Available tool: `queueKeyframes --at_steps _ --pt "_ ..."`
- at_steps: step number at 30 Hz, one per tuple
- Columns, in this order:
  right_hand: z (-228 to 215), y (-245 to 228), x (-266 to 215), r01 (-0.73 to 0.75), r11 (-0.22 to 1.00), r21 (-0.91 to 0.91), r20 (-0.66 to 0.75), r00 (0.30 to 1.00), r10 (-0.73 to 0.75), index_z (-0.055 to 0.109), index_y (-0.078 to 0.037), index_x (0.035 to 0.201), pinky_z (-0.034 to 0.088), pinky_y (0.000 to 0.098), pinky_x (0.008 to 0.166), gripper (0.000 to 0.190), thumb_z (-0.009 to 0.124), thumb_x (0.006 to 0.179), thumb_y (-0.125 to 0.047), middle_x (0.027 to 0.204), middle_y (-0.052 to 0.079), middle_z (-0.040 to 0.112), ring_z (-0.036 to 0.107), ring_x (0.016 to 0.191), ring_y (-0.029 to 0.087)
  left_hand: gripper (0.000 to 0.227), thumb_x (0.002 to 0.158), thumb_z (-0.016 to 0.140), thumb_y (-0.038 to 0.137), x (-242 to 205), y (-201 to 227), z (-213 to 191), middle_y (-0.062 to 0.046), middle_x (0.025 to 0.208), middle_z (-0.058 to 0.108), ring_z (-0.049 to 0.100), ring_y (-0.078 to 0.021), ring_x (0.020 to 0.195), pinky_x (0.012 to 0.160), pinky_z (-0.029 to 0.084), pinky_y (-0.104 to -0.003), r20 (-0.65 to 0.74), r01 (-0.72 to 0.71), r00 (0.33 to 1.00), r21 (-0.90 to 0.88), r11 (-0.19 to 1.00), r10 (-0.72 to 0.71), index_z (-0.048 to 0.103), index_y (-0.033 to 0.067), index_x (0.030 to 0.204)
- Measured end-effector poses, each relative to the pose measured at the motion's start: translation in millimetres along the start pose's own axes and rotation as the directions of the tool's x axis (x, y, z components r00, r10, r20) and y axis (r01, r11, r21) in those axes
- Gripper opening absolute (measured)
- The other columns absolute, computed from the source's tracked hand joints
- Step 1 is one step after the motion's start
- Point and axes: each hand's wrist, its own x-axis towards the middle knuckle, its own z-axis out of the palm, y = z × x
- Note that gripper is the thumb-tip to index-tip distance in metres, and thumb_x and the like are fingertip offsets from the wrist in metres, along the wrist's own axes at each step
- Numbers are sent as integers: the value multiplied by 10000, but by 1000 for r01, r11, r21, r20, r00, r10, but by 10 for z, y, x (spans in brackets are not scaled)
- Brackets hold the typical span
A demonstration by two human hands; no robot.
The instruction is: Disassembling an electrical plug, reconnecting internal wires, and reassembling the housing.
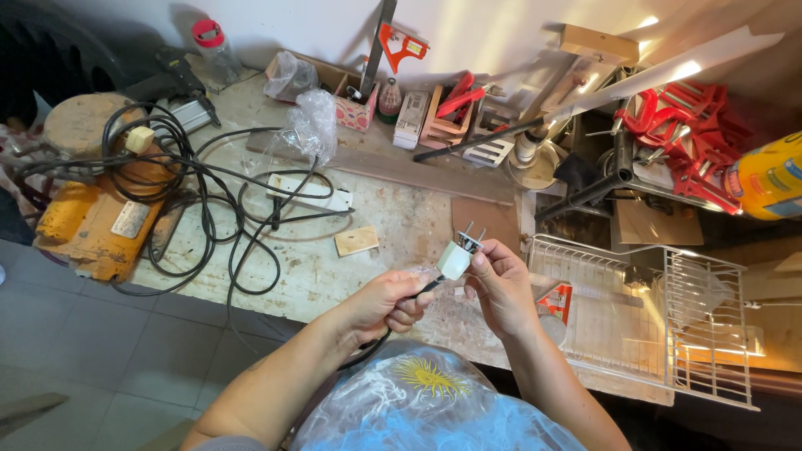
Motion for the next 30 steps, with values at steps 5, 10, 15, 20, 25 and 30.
queueKeyframes --at_steps 5,10,15,20,25,30 --pt "43 -58 -55 0 1000 5 -4 1000 0 644 42 1074 531 218 477 282 727 1009 -219 835 74 609 668 722 158 319 1125 512 237 -14 -19 -4 97 599 227 198 19 465 386 189 -112 16 1 1000 17 1000 -1 554 62 861" --pt "54 -62 -102 0 1000 19 -14 1000 0 640 31 1070 528 211 478 271 736 1004 -214 825 64 600 668 719 158 341 1134 497 255 -6 -54 -49 102 594 229 191 18 461 383 197 -112 28 6 1000 67 998 -8 557 75 851" --pt "44 -55 -123 10 1000 23 -26 1000 -9 637 32 1078 538 213 479 273 736 1004 -211 830 70 610 676 730 161 329 1128 514 242 3 -61 -33 98 600 231 195 16 467 395 185 -115 22 12 1000 42 999 -13 554 72 849" --pt "33 -57 -135 8 999 39 -17 1000 -7 627 20 1094 527 207 487 246 714 1015 -196 865 84 642 706 757 176 320 1128 514 230 7 -51 7 94 598 231 191 15 465 395 175 -117 9 13 1000 41 999 -13 554 70 854" --pt "17 -52 -135 2 998 66 1 1000 -2 624 3 1090 551 210 506 208 706 1015 -173 896 97 683 747 801 194 316 1131 519 241 30 -18 26 95 593 225 178 15 461 395 168 -125 -1 0 1000 66 998 0 563 65 872" --pt "120 -157 -165 42 998 52 -31 999 -41 606 -18 1160 567 218 551 230 706 1010 -161 982 90 652 685 768 162 324 1137 511 258 77 -26 -36 100 598 206 159 16 462 388 166 -122 -3 -8 1000 62 998 8 571 54 892"
